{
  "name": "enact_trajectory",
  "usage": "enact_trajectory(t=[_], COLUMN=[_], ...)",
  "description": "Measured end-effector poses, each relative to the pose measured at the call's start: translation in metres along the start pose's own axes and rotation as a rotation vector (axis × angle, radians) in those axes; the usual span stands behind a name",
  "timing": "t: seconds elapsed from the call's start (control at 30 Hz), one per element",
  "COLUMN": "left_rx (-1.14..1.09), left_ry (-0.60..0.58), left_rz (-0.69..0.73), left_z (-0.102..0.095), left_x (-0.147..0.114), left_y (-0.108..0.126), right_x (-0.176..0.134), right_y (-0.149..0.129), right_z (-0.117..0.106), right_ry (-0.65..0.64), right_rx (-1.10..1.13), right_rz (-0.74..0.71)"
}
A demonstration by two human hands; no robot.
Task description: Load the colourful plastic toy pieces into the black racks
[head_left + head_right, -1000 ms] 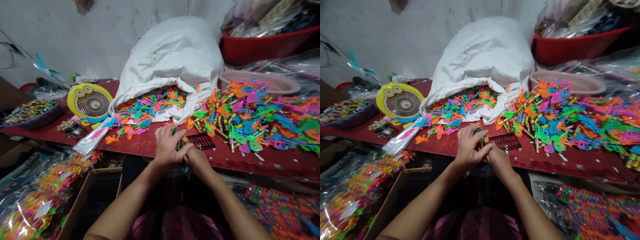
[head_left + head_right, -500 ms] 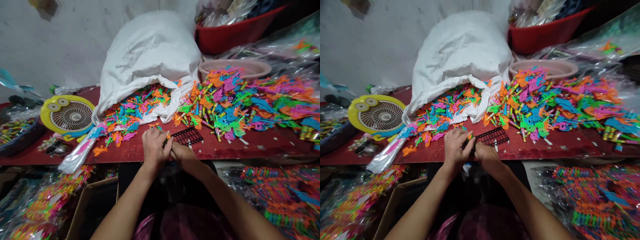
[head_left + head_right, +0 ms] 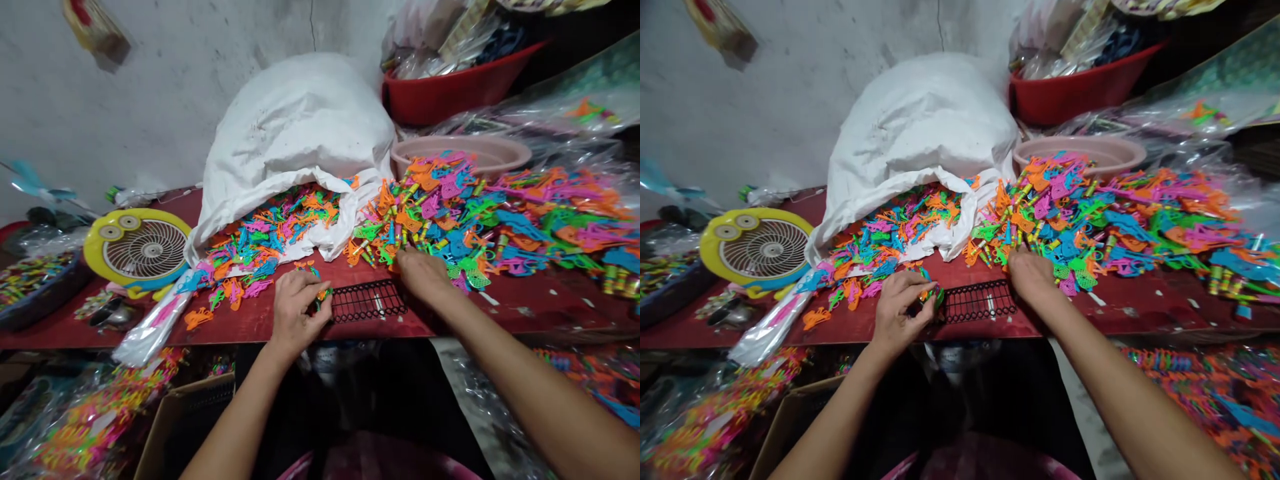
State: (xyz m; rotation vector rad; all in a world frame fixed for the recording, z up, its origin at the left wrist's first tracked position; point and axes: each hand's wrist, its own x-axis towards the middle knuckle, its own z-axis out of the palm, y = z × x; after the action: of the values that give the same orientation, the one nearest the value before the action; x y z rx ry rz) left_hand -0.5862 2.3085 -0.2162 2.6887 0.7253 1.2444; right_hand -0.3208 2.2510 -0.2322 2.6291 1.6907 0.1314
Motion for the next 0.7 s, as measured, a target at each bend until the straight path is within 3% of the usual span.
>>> enact_trajectory(t=[0.07,0.2,0.27,0.33,0.4,0.5,0.6,0.7], left_rx=[0.040,0.092,0.118,0.131,0.097,-0.002,-0.072,-0.110], left_ry=[0.033,0.083,0.108,0.111,0.062,-0.026,-0.114,-0.189], left_rz=[-0.009,-0.070,-0.136,-0.192,-0.197,-0.134,-0.073,-0.040], left_z=[-0.001,0.002,0.004,0.004,0.003,-0.002,-0.008,-0.014], left_x=[-0.001,-0.006,-0.008,-0.009,-0.009,-0.006,-0.001,0.003], left_y=[-0.002,0.002,0.004,0.004,0.001,-0.006,-0.015,-0.024], right_x=[0.003,0.006,0.006,0.004,0.000,-0.003,0.000,0.010], right_y=[0.002,0.014,0.018,0.016,0.004,-0.025,-0.053,-0.068], right_z=[0.002,0.008,0.012,0.016,0.019,0.022,0.023,0.026], right_ry=[-0.031,0.079,0.179,0.223,0.119,-0.168,-0.303,-0.350], right_rx=[-0.011,0.109,0.320,0.670,1.060,1.499,1.704,1.705], right_rz=[-0.011,-0.004,-0.042,-0.103,-0.152,-0.205,-0.239,-0.263])
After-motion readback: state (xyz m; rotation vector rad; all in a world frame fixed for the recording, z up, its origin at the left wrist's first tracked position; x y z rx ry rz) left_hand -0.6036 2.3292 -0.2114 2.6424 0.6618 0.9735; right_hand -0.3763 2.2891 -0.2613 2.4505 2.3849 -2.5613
